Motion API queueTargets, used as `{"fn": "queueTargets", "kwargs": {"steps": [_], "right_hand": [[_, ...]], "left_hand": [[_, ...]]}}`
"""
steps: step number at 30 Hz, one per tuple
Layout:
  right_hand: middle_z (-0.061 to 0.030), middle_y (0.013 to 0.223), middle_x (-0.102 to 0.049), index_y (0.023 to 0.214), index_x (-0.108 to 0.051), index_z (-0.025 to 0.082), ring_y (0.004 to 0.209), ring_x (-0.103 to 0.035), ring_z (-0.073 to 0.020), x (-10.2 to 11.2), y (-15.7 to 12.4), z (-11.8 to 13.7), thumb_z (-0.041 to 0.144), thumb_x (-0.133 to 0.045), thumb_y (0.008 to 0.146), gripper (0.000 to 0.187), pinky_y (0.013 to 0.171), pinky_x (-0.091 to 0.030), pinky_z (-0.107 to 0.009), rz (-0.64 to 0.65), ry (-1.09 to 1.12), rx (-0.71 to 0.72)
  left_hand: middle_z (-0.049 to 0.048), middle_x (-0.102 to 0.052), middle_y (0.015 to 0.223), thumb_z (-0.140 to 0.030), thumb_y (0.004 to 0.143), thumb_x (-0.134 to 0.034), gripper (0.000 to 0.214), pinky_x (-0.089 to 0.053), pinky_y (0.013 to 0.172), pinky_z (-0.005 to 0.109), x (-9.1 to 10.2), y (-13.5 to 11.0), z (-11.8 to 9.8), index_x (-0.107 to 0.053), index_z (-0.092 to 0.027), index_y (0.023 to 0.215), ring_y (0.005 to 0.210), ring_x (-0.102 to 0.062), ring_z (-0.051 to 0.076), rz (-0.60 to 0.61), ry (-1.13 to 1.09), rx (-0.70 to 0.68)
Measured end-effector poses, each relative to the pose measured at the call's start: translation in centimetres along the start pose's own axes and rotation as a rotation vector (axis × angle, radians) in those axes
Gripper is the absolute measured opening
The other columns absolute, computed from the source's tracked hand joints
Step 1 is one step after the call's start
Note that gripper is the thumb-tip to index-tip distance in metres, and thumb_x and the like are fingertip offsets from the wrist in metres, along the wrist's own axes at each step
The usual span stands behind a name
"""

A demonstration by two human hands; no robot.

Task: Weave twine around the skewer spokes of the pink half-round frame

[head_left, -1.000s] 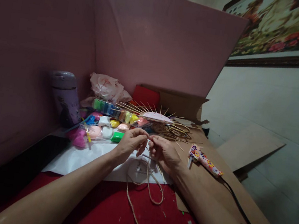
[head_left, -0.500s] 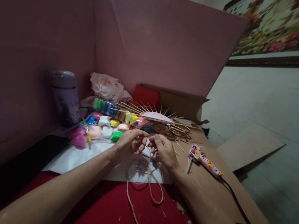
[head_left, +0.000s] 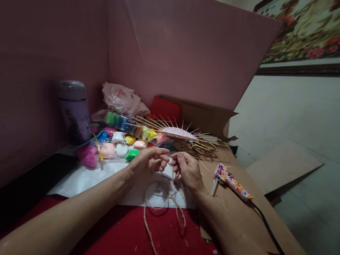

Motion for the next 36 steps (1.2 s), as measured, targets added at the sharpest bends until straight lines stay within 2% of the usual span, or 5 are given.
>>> {"fn": "queueTargets", "kwargs": {"steps": [4, 9, 23, 27, 36], "right_hand": [[0.0007, 0.054, -0.055, 0.067, -0.058, 0.016, 0.041, -0.044, -0.0069, -1.6, -0.6, 0.0, 0.054, -0.050, 0.077, 0.040, 0.037, -0.032, -0.018, 0.204, -0.033, -0.039], [0.0046, 0.045, -0.049, 0.060, -0.054, 0.017, 0.033, -0.035, -0.0050, -0.9, -0.4, 0.0, 0.049, -0.060, 0.071, 0.034, 0.032, -0.024, -0.019, 0.106, -0.049, -0.049], [0.0046, 0.045, -0.048, 0.065, -0.057, 0.016, 0.034, -0.033, -0.0049, -0.8, -0.4, 0.3, 0.044, -0.054, 0.077, 0.031, 0.034, -0.023, -0.019, 0.105, 0.011, 0.003], [0.0015, 0.046, -0.052, 0.063, -0.058, 0.015, 0.034, -0.037, -0.0060, -0.6, -0.2, 0.2, 0.048, -0.047, 0.080, 0.039, 0.034, -0.027, -0.020, 0.072, 0.002, -0.003], [-0.0009, 0.065, -0.060, 0.085, -0.064, 0.017, 0.058, -0.053, -0.0114, -0.8, -0.7, 0.9, 0.031, -0.054, 0.080, 0.018, 0.055, -0.042, -0.023, 0.090, -0.194, 0.212]], "left_hand": [[0.0042, -0.061, 0.065, -0.004, 0.063, -0.057, 0.022, -0.043, 0.050, 0.020, 0.1, 0.0, -0.1, -0.059, -0.008, 0.084, 0.051, -0.054, 0.009, 0.002, -0.005, -0.025], [0.0079, -0.064, 0.077, -0.013, 0.066, -0.062, 0.019, -0.043, 0.047, 0.021, 0.7, 0.3, -0.2, -0.060, -0.009, 0.084, 0.054, -0.057, 0.010, -0.027, 0.039, -0.072], [-0.0002, -0.056, 0.053, -0.040, 0.064, -0.069, 0.032, -0.034, 0.035, 0.019, 1.2, 0.6, 0.1, -0.055, -0.012, 0.060, 0.036, -0.045, 0.006, -0.048, 0.388, -0.125], [-0.0005, -0.055, 0.052, -0.041, 0.064, -0.069, 0.034, -0.031, 0.032, 0.018, 1.3, 0.7, 0.3, -0.052, -0.012, 0.058, 0.035, -0.044, 0.006, -0.057, 0.374, -0.100], [-0.0030, -0.050, 0.042, -0.043, 0.064, -0.068, 0.037, -0.025, 0.030, 0.018, 0.8, 0.5, 0.0, -0.051, -0.012, 0.053, 0.029, -0.039, 0.005, -0.037, 0.471, -0.153]]}}
Point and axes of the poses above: each hand's wrist, its own y-axis towards the middle knuckle, its own x-axis out of the back of the hand, z = x × y, the point moved 5 cm from there along y, towards the middle knuckle
